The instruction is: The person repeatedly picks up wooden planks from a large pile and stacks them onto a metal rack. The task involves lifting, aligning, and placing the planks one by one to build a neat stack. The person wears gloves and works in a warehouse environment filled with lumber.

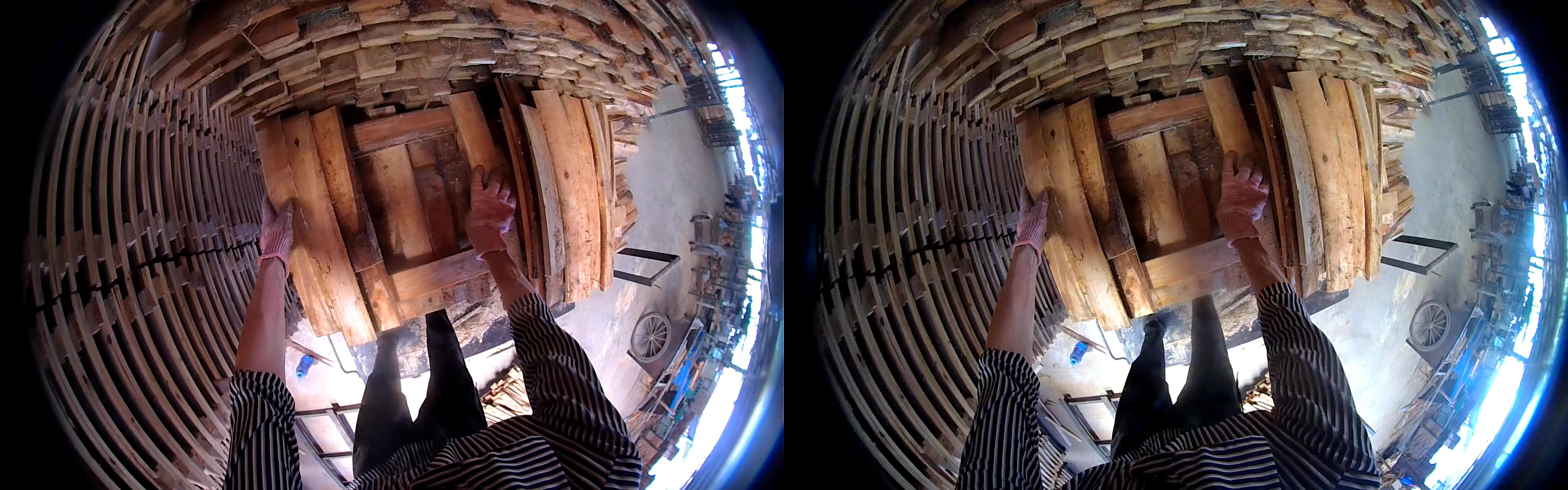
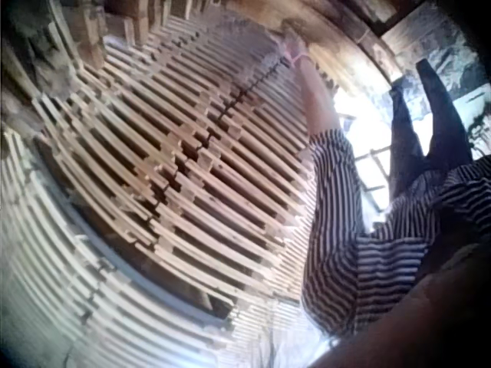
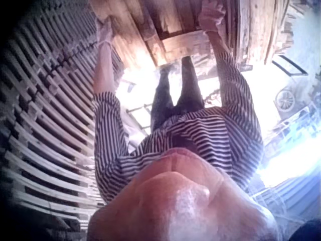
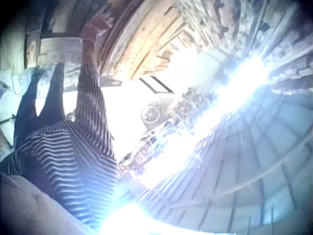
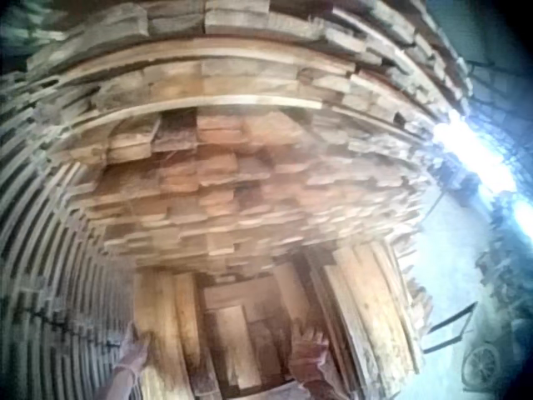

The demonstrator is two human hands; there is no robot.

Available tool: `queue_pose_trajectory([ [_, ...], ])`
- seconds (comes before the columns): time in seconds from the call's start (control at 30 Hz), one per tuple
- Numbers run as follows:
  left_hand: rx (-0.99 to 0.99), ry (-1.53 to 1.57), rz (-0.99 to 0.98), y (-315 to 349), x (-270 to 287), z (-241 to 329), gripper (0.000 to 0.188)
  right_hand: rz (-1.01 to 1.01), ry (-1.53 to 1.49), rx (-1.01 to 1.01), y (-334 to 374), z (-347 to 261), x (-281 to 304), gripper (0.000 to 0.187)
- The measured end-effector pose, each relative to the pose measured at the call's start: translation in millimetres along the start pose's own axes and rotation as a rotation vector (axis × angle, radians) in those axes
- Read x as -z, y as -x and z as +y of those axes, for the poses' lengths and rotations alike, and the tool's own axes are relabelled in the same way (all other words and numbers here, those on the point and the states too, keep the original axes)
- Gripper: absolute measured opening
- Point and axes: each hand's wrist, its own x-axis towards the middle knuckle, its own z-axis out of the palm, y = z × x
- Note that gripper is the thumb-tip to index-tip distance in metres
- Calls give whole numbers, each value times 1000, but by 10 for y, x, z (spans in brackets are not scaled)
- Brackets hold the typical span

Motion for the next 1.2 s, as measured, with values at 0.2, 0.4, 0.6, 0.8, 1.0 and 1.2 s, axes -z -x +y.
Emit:
queue_pose_trajectory([
  [0.2, 78, -160, 49, -8, -39, 63, 61, -252, -458, -122, 288, -253, 136, 83],
  [0.4, 117, -266, 31, -40, 42, 37, 68, 89, -766, 12, 324, -899, 72, 75],
  [0.6, 99, -249, 37, -101, 56, -92, 74, -441, -1052, 181, 435, -1104, 255, 79],
  [0.8, 136, -122, 55, -17, -1, -19, 73, 80, -250, -458, 57, 735, 600, 81],
  [1.0, 67, -91, 94, -55, 333, -79, 65, -221, -566, -293, 168, 1096, 755, 94],
  [1.2, 74, -108, 87, 38, 35, 104, 64, -243, -447, 34, 694, -40, 988, 82],
])
